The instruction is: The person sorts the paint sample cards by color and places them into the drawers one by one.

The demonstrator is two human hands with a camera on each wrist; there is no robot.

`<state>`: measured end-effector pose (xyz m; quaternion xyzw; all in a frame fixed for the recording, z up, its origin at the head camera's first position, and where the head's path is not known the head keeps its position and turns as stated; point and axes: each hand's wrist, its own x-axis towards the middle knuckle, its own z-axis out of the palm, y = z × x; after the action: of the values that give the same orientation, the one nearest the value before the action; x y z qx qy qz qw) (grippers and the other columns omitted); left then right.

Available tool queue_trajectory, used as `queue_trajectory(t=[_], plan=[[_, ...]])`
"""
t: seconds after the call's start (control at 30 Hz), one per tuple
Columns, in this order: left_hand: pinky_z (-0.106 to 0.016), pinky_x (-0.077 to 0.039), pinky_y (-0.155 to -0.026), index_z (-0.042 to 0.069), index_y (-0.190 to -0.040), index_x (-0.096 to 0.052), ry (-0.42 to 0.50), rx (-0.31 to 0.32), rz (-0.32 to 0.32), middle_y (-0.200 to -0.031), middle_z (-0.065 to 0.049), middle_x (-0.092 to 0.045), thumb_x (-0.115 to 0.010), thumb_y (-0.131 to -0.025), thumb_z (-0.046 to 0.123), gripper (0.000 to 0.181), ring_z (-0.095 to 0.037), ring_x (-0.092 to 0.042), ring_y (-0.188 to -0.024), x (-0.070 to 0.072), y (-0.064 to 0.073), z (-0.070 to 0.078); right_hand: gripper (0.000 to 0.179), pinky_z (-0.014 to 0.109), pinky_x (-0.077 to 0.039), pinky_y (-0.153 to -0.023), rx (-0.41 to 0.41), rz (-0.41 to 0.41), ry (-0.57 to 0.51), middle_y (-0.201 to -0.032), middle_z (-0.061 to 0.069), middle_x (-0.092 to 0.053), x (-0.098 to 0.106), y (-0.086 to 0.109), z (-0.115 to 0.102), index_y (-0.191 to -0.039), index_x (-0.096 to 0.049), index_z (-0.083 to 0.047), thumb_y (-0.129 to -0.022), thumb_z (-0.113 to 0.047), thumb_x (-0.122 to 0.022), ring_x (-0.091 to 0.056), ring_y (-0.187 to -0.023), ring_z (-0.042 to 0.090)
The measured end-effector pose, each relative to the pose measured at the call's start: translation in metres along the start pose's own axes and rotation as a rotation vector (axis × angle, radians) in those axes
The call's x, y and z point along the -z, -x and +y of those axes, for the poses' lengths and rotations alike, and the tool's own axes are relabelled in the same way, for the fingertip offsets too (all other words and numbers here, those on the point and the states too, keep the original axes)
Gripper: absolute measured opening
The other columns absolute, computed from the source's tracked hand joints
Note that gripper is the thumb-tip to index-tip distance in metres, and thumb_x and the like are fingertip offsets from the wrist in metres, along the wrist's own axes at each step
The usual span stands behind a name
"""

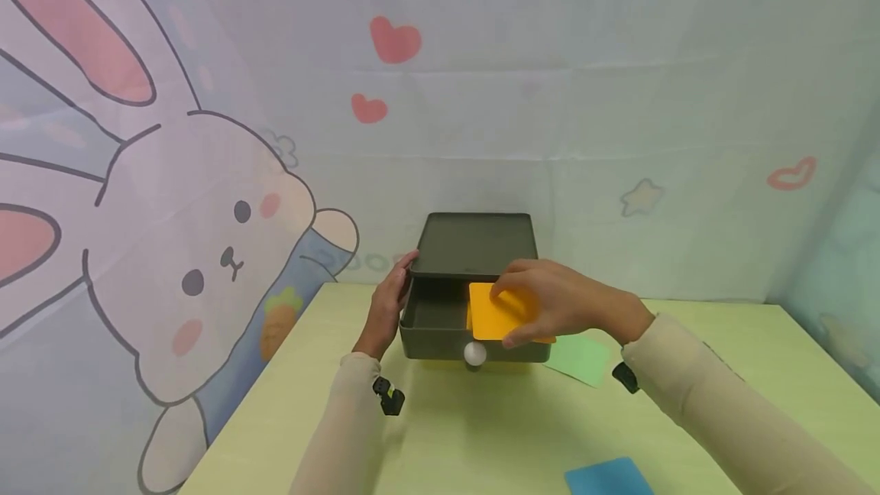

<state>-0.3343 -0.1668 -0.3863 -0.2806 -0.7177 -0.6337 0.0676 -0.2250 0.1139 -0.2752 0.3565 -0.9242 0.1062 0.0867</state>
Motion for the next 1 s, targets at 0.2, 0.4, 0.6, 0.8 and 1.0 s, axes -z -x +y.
queue_trajectory(t=[0.2, 0.4, 0.6, 0.8, 1.0], plan=[[-0.051, -0.027, -0.124, 0.015, -0.157, -0.037, -0.002, 0.008, 0.015, -0.166, -0.01, -0.03, -0.025, -0.11, 0.04, 0.054, -0.03, -0.028, -0.154, 0.0014, -0.001, 0.0007, 0.055, 0.033, -0.052, -0.083, 0.004, -0.008, 0.02, -0.114, 0.003, -0.065, 0.0016, -0.0063, -0.0029, -0.117, -0.069, -0.017, -0.077, -0.052, -0.081, -0.057, -0.094, 0.016], [-0.053, -0.026, -0.124, 0.015, -0.157, -0.036, -0.003, 0.01, 0.013, -0.166, -0.01, -0.029, -0.026, -0.111, 0.038, 0.053, -0.03, -0.028, -0.154, 0.0029, 0.0006, -0.0005, 0.055, 0.032, -0.051, -0.082, -0.038, -0.029, 0.015, -0.115, 0.003, -0.067, -0.0004, -0.0091, -0.0046, -0.118, -0.069, -0.017, -0.077, -0.052, -0.081, -0.057, -0.094, 0.017], [-0.051, -0.027, -0.125, 0.017, -0.157, -0.036, -0.007, 0.011, 0.009, -0.166, -0.009, -0.03, -0.026, -0.11, 0.039, 0.053, -0.028, -0.029, -0.154, 0.0016, 0.0027, -0.0014, 0.05, 0.035, -0.054, -0.086, -0.031, -0.035, -0.007, -0.118, 0.002, -0.07, -0.0046, -0.0077, -0.0021, -0.121, -0.069, -0.014, -0.084, -0.048, -0.076, -0.062, -0.095, 0.018], [-0.051, -0.028, -0.124, 0.017, -0.157, -0.036, -0.023, 0.005, 0.001, -0.165, -0.008, -0.032, -0.026, -0.11, 0.04, 0.053, -0.027, -0.03, -0.154, 0.001, 0.0036, -0.0021, 0.044, 0.037, -0.057, -0.09, 0.008, -0.01, -0.023, -0.119, 0.003, -0.073, -0.0059, -0.0055, 0.0007, -0.124, -0.069, -0.012, -0.09, -0.041, -0.072, -0.067, -0.098, 0.018], [-0.051, -0.029, -0.124, 0.019, -0.157, -0.037, -0.032, 0.01, 0.007, -0.165, -0.007, -0.031, -0.026, -0.11, 0.04, 0.053, -0.027, -0.029, -0.154, 0.0006, 0.0036, -0.0021, 0.043, 0.04, -0.057, -0.095, 0.008, -0.005, -0.018, -0.12, 0.001, -0.072, -0.0042, -0.0031, -0.0007, -0.124, -0.069, -0.012, -0.091, -0.04, -0.072, -0.068, -0.103, 0.018]])
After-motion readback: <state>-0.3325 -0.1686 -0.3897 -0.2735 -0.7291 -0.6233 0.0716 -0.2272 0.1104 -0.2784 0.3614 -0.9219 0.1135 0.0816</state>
